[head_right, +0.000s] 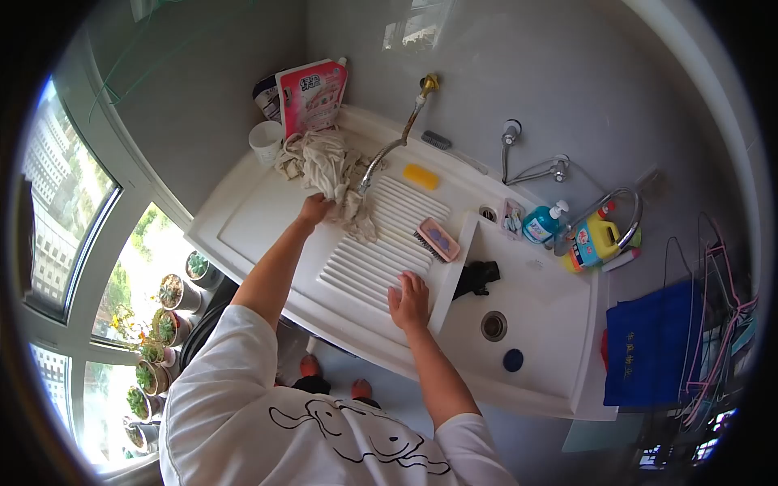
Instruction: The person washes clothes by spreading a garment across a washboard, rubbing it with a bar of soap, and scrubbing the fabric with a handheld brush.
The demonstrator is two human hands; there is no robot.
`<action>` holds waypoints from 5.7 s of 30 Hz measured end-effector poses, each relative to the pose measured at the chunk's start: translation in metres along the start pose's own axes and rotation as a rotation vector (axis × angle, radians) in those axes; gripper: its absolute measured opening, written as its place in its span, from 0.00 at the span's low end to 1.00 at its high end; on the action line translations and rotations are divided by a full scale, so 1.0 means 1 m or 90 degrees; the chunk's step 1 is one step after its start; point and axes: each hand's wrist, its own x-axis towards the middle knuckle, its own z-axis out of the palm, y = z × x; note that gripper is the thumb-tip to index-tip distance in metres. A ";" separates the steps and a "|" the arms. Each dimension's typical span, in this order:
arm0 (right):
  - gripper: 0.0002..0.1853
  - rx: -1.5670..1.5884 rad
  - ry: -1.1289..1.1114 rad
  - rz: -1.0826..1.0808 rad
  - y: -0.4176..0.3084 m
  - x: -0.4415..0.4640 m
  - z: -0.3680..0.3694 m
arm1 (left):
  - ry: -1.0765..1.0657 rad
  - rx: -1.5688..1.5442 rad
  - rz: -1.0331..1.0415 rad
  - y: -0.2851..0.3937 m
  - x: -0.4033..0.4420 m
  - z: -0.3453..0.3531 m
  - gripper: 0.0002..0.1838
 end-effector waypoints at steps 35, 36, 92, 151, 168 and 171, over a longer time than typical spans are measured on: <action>0.19 0.163 -0.109 0.495 -0.001 -0.059 -0.074 | -0.070 0.297 0.144 -0.032 -0.116 -0.180 0.09; 0.18 0.167 -0.135 0.550 -0.007 -0.053 -0.086 | 0.021 0.404 0.264 -0.021 -0.117 -0.171 0.10; 0.23 0.692 0.191 0.477 -0.061 0.102 -0.157 | -0.031 0.524 0.381 0.057 -0.056 -0.007 0.22; 0.23 0.478 0.064 0.543 -0.054 0.134 -0.128 | 0.174 0.121 0.234 0.113 -0.043 -0.110 0.20; 0.21 -0.128 -0.203 0.540 0.003 0.028 -0.022 | -0.271 0.437 0.547 0.023 -0.202 0.048 0.24; 0.17 0.467 -0.192 0.585 -0.007 0.062 -0.056 | -0.097 0.402 0.551 0.029 -0.195 0.071 0.21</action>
